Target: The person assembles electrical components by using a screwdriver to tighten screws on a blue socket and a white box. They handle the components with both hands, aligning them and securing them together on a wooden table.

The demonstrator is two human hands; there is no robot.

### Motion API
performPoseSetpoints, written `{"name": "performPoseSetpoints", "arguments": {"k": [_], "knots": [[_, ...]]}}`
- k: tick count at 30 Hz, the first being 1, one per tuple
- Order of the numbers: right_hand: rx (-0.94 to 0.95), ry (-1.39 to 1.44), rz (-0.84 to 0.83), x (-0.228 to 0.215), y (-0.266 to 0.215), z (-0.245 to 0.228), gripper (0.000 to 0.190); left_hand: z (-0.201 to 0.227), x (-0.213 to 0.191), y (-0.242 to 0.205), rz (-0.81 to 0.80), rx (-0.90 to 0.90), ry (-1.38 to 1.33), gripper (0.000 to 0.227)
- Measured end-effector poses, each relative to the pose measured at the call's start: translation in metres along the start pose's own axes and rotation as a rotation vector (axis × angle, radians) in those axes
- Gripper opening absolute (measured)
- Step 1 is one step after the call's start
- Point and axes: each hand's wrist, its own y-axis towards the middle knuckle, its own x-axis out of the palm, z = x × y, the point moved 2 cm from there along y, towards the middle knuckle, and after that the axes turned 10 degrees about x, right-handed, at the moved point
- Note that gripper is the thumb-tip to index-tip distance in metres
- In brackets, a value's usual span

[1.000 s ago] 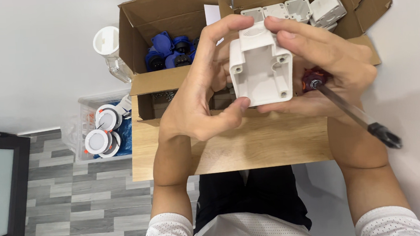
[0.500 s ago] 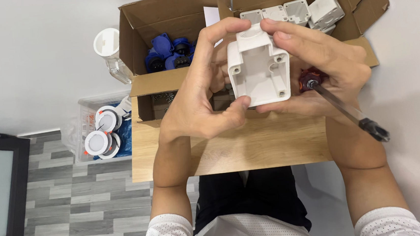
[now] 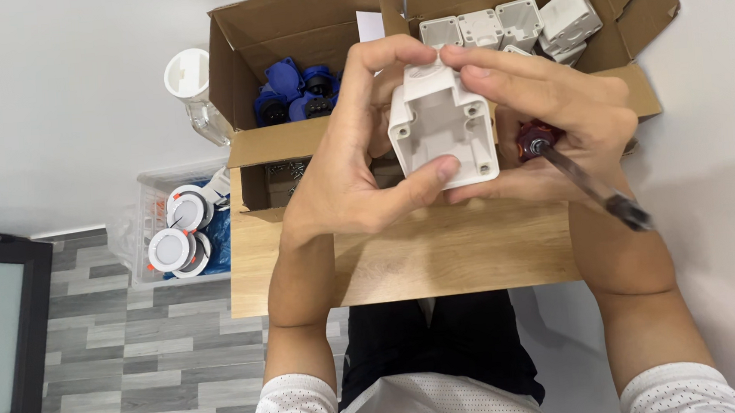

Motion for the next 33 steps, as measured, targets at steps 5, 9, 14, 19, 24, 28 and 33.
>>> {"name": "performPoseSetpoints", "arguments": {"k": [5,9,14,19,24,28,33], "knots": [[-0.007,-0.031,-0.074,-0.003,0.003,-0.014,0.09,0.0,-0.001,-0.007,-0.072,0.084,0.055,0.069],[0.082,-0.004,-0.087,0.004,-0.001,-0.022,0.08,0.002,0.012,-0.019,0.026,0.093,-0.006,0.059],[0.13,-0.035,-0.171,0.024,-0.031,-0.024,0.078,-0.017,0.022,-0.075,0.073,0.106,0.053,0.074],[0.493,0.224,-0.305,0.05,-0.094,-0.025,0.069,-0.04,0.059,-0.163,0.195,-0.247,-0.339,0.093],[0.621,0.377,-0.234,0.056,-0.166,-0.022,0.036,-0.06,0.087,-0.216,0.347,-0.312,-0.184,0.085],[0.844,0.353,-0.016,0.055,-0.195,-0.048,0.079,-0.058,0.083,-0.222,0.364,-0.339,0.016,0.077],[0.759,-0.023,0.051,0.043,-0.231,-0.06,0.087,-0.076,0.083,-0.227,0.365,-0.363,0.169,0.079]]}}
